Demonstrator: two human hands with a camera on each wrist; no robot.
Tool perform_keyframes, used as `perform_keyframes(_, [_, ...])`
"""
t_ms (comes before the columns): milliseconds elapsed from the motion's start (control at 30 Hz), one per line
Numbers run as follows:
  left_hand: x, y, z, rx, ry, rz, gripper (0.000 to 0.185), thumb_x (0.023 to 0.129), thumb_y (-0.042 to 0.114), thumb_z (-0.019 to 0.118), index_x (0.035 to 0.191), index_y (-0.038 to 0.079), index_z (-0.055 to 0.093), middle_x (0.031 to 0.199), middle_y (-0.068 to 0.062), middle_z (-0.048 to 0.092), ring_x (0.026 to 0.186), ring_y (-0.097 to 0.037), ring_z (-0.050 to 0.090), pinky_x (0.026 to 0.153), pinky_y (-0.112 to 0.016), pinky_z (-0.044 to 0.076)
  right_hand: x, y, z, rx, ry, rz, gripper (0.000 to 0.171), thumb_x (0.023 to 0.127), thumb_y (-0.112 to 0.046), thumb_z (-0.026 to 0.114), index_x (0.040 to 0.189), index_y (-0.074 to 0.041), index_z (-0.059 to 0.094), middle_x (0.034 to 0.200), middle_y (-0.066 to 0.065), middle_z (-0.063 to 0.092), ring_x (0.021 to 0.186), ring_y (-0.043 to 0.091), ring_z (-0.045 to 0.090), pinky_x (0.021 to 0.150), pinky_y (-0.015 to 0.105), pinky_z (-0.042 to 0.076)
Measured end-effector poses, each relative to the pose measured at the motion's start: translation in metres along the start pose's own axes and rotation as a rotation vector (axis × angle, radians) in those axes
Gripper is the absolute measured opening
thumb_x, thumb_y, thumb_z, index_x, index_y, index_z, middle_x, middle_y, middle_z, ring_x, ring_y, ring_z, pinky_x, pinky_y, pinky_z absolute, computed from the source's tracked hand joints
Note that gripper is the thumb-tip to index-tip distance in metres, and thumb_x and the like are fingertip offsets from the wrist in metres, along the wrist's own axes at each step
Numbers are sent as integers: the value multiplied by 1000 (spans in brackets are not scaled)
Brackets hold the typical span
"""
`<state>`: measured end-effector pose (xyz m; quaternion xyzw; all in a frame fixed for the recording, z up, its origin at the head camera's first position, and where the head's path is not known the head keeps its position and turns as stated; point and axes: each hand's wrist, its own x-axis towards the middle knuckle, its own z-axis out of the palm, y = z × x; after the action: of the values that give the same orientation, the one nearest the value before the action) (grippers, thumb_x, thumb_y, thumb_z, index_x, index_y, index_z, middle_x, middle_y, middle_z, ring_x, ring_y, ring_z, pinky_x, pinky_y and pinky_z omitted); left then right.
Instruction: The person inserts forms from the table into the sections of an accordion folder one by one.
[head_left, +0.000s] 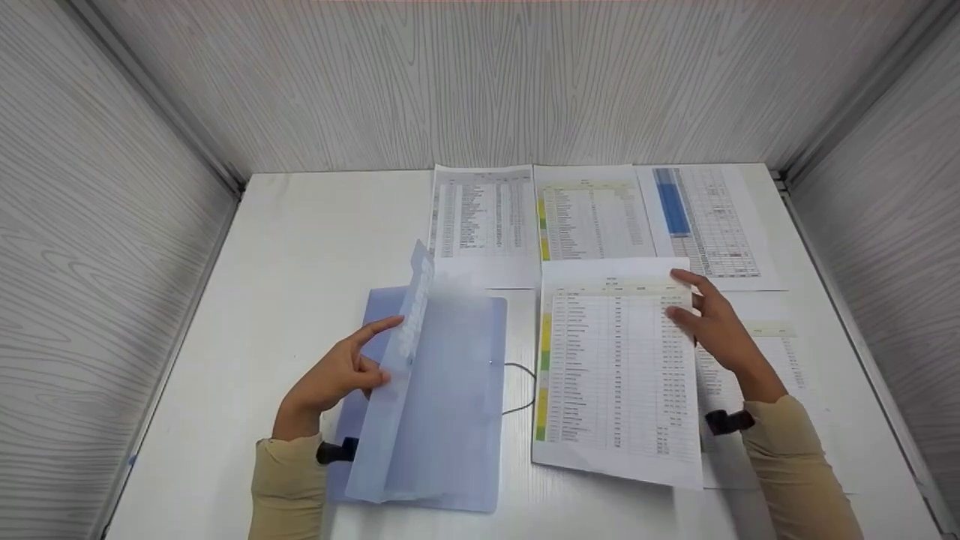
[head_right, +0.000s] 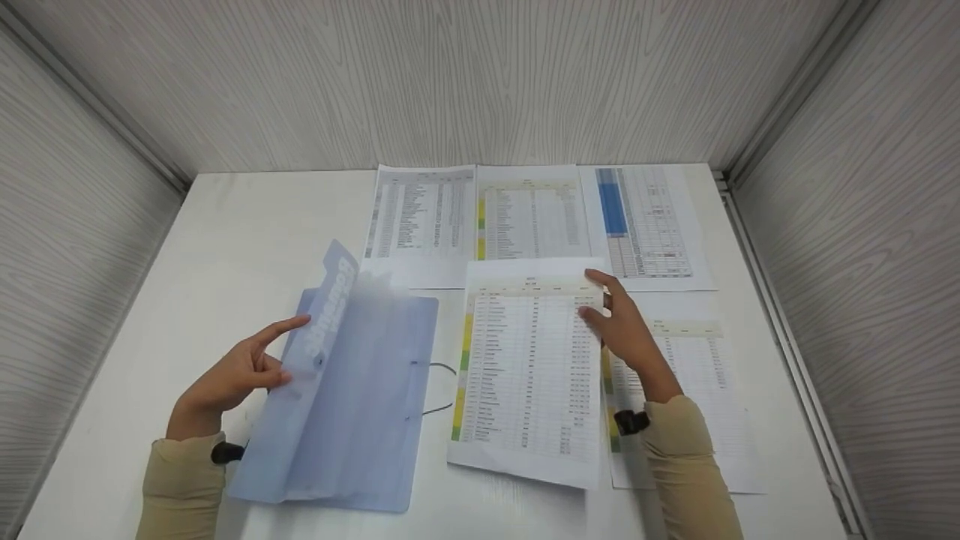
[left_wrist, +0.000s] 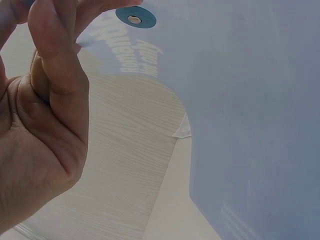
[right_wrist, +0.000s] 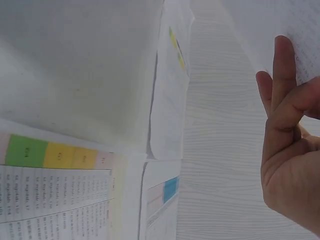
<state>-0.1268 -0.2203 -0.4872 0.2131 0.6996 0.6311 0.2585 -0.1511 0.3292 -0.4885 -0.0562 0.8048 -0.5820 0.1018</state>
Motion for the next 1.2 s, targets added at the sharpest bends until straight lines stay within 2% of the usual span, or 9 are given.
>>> perform_keyframes(267, [1,-1,0,2,-3,-11,79,88,1,64,153,4,19,50,7,40,48,-2,47,53,-20,44,3,-17,-1,55,51,-15,67,98,-21,56,154,-14,21,114,-5,61,83,10,68,63,28,55])
perform_keyframes(533, [2,-1,1,15,1,-22,79,87,1,64,153,5,21,50,9,40,48,-3,47,52,-20,44,7,-32,7,205,53,-18,70,95,-19,59,154,-11,21,113,-3,63,81,13,71,63,28,57])
perform_keyframes(800, [0,0,2,8,7,-24,78,87,-2,61,154,6,20,49,4,38,49,-4,48,53,-21,45,14,-45,23,304,33,2,72,94,-15,61,153,-10,21,111,0,63,81,14,71,64,28,57])
perform_keyframes(1200, [2,1,3,40,15,-20,78,86,-3,61,153,5,22,50,10,44,47,-3,47,52,-21,44,22,-55,56,365,2,33,70,95,-11,59,153,-10,20,113,0,64,83,14,71,66,27,57])
